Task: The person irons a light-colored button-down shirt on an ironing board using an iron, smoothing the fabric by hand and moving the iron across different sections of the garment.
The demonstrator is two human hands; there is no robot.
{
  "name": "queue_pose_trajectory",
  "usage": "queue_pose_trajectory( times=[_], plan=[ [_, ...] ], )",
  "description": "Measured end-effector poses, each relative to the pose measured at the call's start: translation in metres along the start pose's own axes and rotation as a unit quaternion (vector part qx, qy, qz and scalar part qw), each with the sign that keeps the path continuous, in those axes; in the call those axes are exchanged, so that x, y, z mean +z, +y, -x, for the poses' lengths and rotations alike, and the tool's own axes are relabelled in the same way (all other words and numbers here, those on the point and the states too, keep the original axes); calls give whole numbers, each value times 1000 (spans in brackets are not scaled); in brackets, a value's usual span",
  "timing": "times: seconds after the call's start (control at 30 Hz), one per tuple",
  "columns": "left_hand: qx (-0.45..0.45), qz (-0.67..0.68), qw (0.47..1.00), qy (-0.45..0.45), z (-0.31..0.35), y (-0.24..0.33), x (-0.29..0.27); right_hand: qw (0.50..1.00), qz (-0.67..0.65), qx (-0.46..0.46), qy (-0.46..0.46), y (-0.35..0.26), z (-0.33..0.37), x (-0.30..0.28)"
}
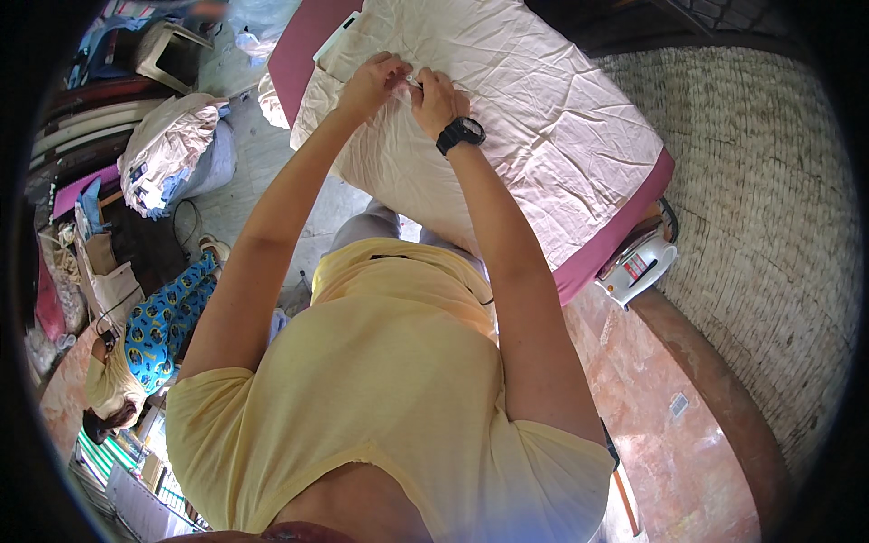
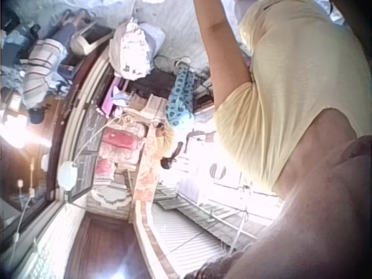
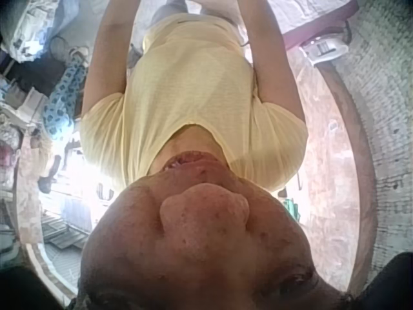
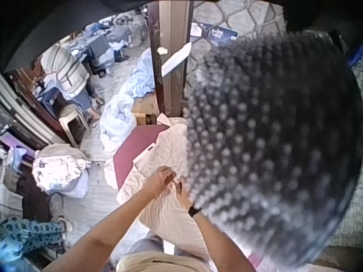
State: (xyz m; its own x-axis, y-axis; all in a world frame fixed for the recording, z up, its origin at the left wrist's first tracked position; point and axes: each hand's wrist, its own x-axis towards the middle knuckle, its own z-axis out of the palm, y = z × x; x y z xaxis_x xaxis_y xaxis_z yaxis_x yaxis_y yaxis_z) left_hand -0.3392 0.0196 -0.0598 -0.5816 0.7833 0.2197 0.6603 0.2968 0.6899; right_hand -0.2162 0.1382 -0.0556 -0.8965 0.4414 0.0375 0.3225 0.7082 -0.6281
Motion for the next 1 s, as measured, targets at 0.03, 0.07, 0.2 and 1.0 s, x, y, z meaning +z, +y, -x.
queue_pose_trajectory(
  times=[0.03, 0.07, 0.2, 1.0],
  plan=[
    [17, -15, 1000, 5, 1, 6, -1, 1000, -6, -5, 13, 3, 1, 3],
    [32, -41, 999, 8, 2, 5, 1, 1000, -8, 6, 12, 6, 2, 5],
    [74, -95, 992, 45, 11, -3, 6, 999, -19, 29, 3, 4, 3, 5],
    [36, -109, 993, -5, 11, -3, 3, 1000, 0, -10, -10, 7, -6, -5]
  ],
)
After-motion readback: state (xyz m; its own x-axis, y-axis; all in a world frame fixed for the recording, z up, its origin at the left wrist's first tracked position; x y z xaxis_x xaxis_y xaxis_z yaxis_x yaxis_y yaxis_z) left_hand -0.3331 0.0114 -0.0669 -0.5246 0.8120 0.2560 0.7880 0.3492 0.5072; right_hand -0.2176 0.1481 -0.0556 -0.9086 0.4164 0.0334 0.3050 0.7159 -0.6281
